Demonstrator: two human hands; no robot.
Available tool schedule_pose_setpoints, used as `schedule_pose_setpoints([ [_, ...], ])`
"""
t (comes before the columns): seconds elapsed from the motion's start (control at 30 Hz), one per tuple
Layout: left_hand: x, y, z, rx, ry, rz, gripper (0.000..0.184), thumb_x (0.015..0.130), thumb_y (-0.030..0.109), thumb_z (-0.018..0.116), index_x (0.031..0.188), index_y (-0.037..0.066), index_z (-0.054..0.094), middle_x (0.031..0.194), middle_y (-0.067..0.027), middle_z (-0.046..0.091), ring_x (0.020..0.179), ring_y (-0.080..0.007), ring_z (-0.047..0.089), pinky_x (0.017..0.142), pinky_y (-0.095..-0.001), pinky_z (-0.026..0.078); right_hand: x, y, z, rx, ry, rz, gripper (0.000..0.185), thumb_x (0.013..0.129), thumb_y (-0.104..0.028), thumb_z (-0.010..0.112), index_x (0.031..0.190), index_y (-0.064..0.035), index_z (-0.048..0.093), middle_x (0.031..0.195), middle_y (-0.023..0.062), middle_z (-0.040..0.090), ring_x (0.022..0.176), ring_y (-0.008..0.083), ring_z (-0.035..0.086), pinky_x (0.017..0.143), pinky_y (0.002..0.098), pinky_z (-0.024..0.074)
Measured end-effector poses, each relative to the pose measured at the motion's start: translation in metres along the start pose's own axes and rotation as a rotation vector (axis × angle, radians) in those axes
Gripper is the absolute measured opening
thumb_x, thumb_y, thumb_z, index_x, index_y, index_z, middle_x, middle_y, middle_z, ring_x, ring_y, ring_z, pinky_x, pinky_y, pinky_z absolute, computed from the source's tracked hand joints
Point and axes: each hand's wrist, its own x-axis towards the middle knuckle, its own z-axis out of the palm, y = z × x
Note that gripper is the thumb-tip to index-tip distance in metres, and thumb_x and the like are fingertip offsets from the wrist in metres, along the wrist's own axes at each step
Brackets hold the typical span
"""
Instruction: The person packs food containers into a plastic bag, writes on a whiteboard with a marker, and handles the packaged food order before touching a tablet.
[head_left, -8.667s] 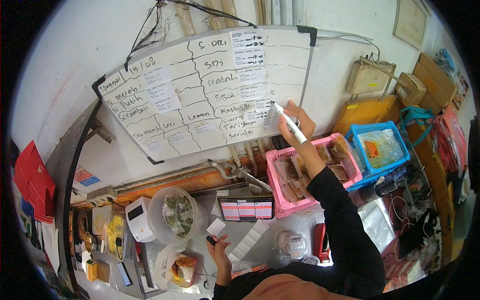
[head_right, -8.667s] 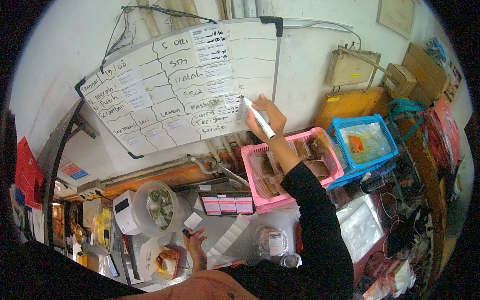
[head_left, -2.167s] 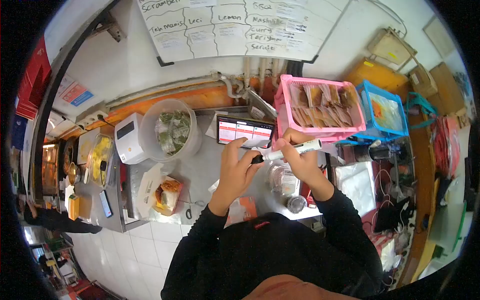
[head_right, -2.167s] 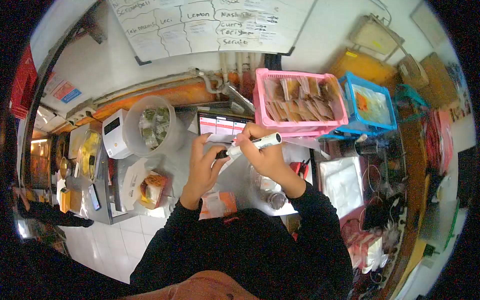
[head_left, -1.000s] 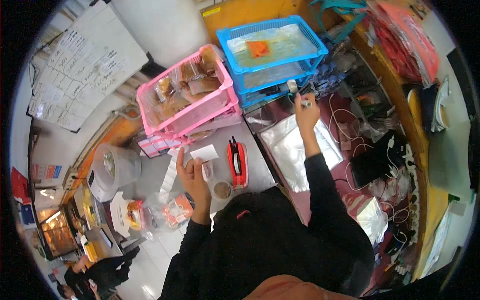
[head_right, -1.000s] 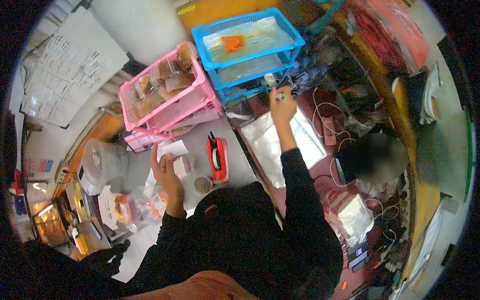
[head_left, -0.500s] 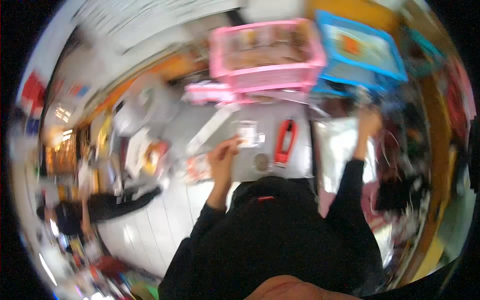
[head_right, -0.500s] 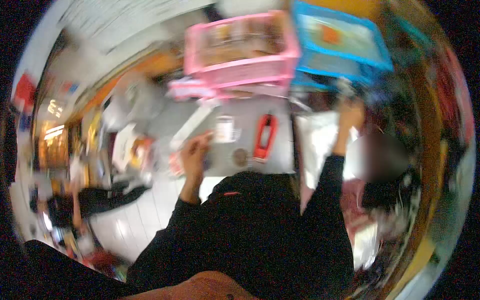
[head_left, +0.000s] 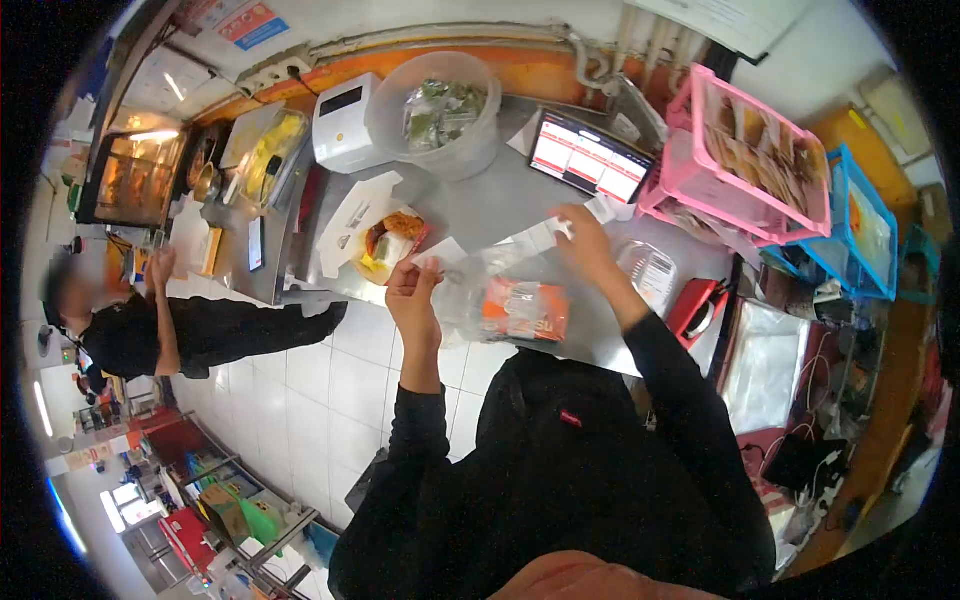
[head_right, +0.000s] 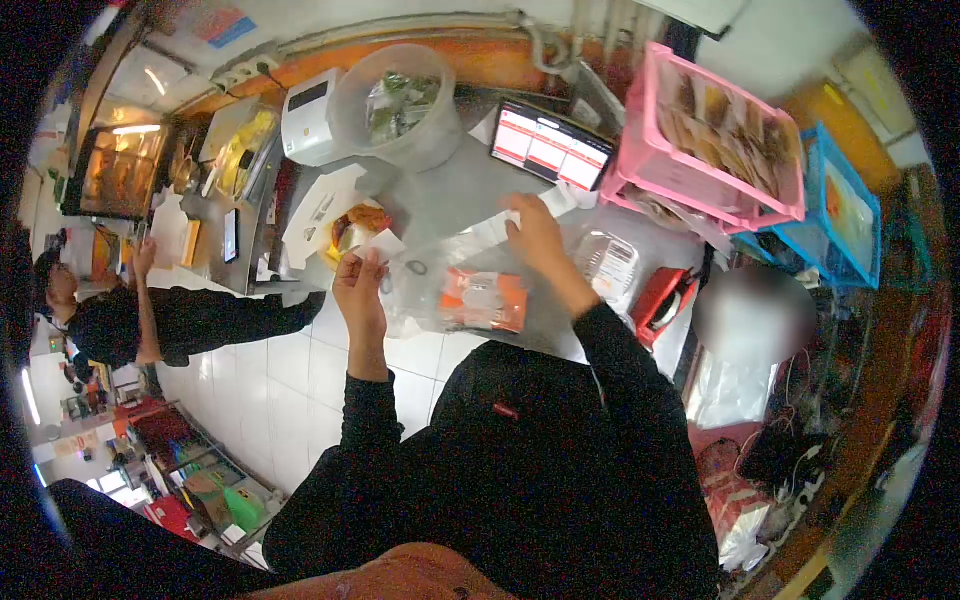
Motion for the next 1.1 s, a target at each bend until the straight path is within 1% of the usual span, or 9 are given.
schedule_pose_setpoints([
  [0.2,0.007,0.004,-0.055,0.01,0.023,-0.056,0.018,0.082,0.009,0.069,0.096,0.003,0.059,0.082,-0.0026,0.063,0.073,-0.0101,0.058,0.072,-0.0253,0.048,0.065,0.073,0.134,-0.579,-0.418,-0.2,0.035,0.07,-0.007,0.066,0.103,-0.0165,0.06,0.113,0.0075,0.048,0.109,0.0265,0.05,0.082,0.0408,0.0476],
  [0.4,0.002,-0.007,-0.114,-0.02,0.149,-0.163,0.02,0.083,0.013,0.07,0.097,0.004,0.059,0.084,-0.0036,0.064,0.074,-0.0088,0.058,0.069,-0.0234,0.047,0.081,0.085,0.16,-0.685,-0.639,-0.361,0.022,0.069,-0.012,0.064,0.089,-0.021,0.059,0.108,0.0045,0.051,0.103,0.0247,0.053,0.078,0.0499,0.0451],
  [0.5,0.017,-0.01,-0.124,0.003,0.15,-0.157,0.02,0.083,0.014,0.07,0.097,0.004,0.059,0.084,-0.0026,0.064,0.074,-0.0083,0.057,0.069,-0.022,0.046,0.078,0.084,0.152,-0.738,-0.744,-0.191,0.018,0.07,-0.016,0.064,0.086,-0.0219,0.062,0.11,0.0004,0.052,0.105,0.024,0.053,0.08,0.0487,0.0444],
  [0.6,0.036,-0.005,-0.118,-0.03,0.114,-0.125,0.021,0.083,0.015,0.07,0.097,0.003,0.059,0.086,-0.003,0.064,0.076,-0.0083,0.057,0.07,-0.022,0.046,0.062,0.104,0.158,-0.537,-0.489,-0.1,0.02,0.07,-0.024,0.063,0.09,-0.0248,0.062,0.11,-0.0002,0.053,0.108,0.024,0.052,0.082,0.0482,0.0432],
  [0.73,0.059,0.007,-0.097,-0.026,0.06,-0.082,0.02,0.083,0.015,0.07,0.097,0.003,0.06,0.087,-0.0032,0.063,0.078,-0.0083,0.057,0.072,-0.0223,0.045,0.069,0.129,0.195,-0.377,-0.688,0.092,0.024,0.077,-0.029,0.058,0.101,-0.0259,0.059,0.106,0.0016,0.054,0.113,0.024,0.048,0.089,0.05,0.0374],
  [0.87,0.053,0.008,-0.087,-0.004,0.029,-0.082,0.019,0.083,0.014,0.07,0.097,0.004,0.06,0.085,-0.0021,0.062,0.075,-0.0083,0.056,0.071,-0.0223,0.045,0.054,0.102,0.173,-0.668,-0.566,-0.489,0.01,0.081,-0.024,0.057,0.082,-0.0147,0.06,0.085,0.0039,0.055,0.096,0.0195,0.055,0.081,0.0423,0.0404],
  [0.97,0.045,0.008,-0.089,0.017,0.035,-0.099,0.019,0.083,0.014,0.069,0.096,0.004,0.06,0.082,-0.001,0.061,0.073,-0.0082,0.055,0.068,-0.0215,0.044,0.06,0.076,0.146,0.296,-0.33,-0.163,0.019,0.086,-0.03,0.056,0.083,-0.0111,0.056,0.071,0.0056,0.052,0.07,0.0188,0.056,0.069,0.0325,0.0426],
  [1.07,0.04,-0.002,-0.099,0.006,0.06,-0.128,0.018,0.084,0.013,0.069,0.097,0.005,0.059,0.082,-0.0005,0.061,0.071,-0.008,0.055,0.066,-0.0205,0.044,0.076,0.014,0.08,0.68,-0.118,0.533,0.034,0.09,-0.042,0.051,0.086,-0.0089,0.05,0.062,0.005,0.046,0.05,0.0147,0.047,0.057,0.0269,0.0393],
  [1.1,0.04,-0.004,-0.101,-0.002,0.064,-0.141,0.017,0.084,0.012,0.069,0.097,0.005,0.059,0.082,-0.0004,0.061,0.07,-0.008,0.055,0.065,-0.0202,0.043,0.077,-0.005,0.053,1.384,-0.368,0.328,0.036,0.092,-0.044,0.047,0.089,-0.0084,0.049,0.062,0.0038,0.043,0.046,0.0137,0.041,0.053,0.0276,0.0376],
])
